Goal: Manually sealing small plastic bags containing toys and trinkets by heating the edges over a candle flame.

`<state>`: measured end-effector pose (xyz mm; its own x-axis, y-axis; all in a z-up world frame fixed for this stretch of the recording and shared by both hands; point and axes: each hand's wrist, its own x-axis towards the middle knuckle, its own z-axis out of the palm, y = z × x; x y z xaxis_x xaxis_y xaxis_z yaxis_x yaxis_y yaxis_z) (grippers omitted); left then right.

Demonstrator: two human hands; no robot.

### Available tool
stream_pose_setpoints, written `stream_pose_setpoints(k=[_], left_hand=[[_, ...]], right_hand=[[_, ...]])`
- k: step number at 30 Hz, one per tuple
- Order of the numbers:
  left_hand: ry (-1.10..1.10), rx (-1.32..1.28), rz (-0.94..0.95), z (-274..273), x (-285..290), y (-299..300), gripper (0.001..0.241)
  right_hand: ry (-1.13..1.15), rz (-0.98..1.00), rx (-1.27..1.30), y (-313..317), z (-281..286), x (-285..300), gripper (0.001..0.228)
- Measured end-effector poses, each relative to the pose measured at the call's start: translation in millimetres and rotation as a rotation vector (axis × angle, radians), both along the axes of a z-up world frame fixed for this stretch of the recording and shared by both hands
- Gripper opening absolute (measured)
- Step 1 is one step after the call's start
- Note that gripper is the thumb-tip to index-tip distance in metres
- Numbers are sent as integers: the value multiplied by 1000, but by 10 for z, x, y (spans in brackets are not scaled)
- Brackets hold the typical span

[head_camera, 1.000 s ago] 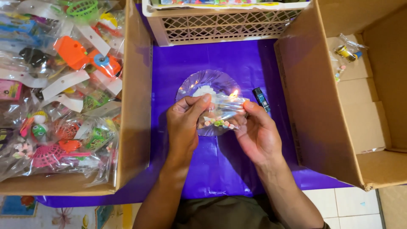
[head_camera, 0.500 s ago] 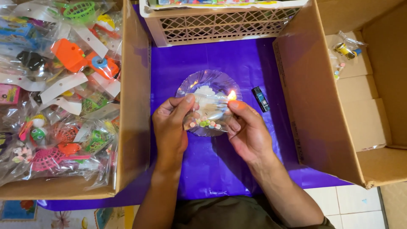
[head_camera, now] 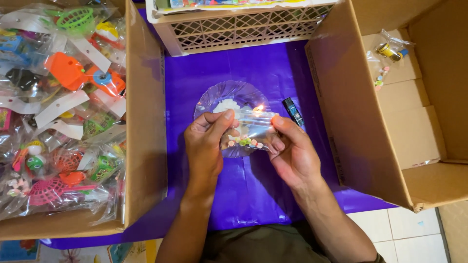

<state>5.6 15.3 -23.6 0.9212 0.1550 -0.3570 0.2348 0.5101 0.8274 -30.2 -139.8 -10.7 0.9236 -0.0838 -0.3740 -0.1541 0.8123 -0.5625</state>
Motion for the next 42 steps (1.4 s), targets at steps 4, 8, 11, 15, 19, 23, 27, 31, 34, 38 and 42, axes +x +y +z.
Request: stream_pose_setpoints(k=[4, 8, 11, 15, 19, 23, 27, 31, 34, 38, 42], left_hand=[[-10, 12, -21, 10, 6, -71, 21], [-15, 10, -45, -10, 13, -138, 21], [-24, -15, -43, 18, -6, -199, 20], [-41, -58, -28, -2, -9, -273, 19], [-39, -69, -29, 21, -20, -325, 21], [-26, -73, -51, 62, -34, -361, 21], [5, -62, -86, 75, -39, -393, 22], [26, -77, -81, 128, -64, -471, 22], [40, -88, -105, 134, -75, -501, 24], [14, -96, -136, 202, -108, -485, 23], [-27, -32, -144, 255, -169, -391, 23]], right_hand=[[0, -5, 0, -112, -89, -20, 13], [0, -13, 18, -207, -177, -49, 11], [-10, -16, 36, -253, -170, -82, 11], [5, -30, 40, -294, -112, -129, 10], [29, -52, 6, -317, -56, -153, 10], [28, -57, 12, -356, -41, -185, 10], [39, -62, 17, -394, 19, -219, 11], [42, -70, 13, -432, 72, -269, 11], [43, -78, 6, -461, 104, -288, 12], [12, -69, 4, -465, 98, -307, 12], [-73, -45, -78, -446, -28, -326, 12]])
